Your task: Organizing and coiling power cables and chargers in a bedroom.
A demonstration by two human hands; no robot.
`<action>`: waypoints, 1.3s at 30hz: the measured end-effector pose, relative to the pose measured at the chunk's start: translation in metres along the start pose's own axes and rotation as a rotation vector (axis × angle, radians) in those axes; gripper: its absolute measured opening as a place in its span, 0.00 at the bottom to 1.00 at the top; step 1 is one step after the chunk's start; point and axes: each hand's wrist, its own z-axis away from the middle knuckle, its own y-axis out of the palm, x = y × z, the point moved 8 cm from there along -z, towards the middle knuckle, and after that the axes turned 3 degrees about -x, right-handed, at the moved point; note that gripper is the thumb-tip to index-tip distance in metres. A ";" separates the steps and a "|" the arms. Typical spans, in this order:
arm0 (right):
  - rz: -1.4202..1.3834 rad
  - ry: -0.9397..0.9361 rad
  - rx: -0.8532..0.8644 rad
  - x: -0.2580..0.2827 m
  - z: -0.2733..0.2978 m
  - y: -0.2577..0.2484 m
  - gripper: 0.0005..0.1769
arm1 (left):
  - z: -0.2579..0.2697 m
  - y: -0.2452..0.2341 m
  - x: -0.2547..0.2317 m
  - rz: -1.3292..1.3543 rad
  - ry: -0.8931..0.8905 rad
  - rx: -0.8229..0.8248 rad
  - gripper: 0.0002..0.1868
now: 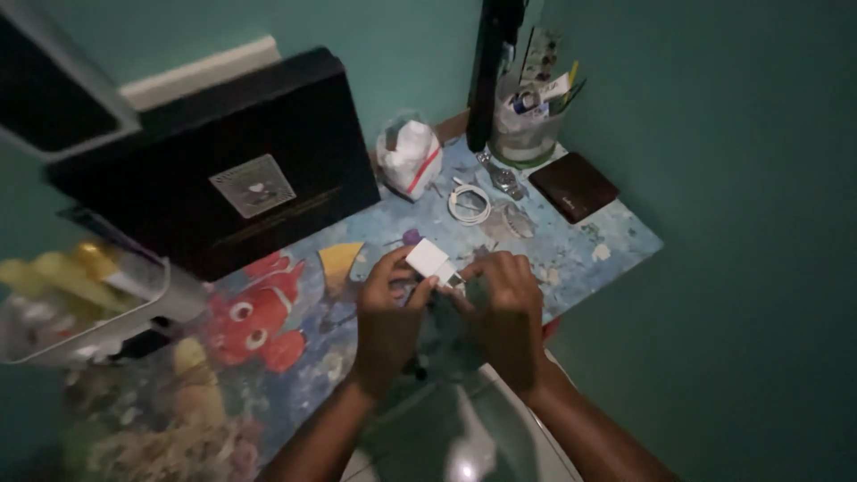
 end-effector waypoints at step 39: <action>-0.781 0.296 0.225 0.002 -0.003 0.061 0.28 | -0.003 -0.051 -0.024 -0.108 0.106 0.054 0.25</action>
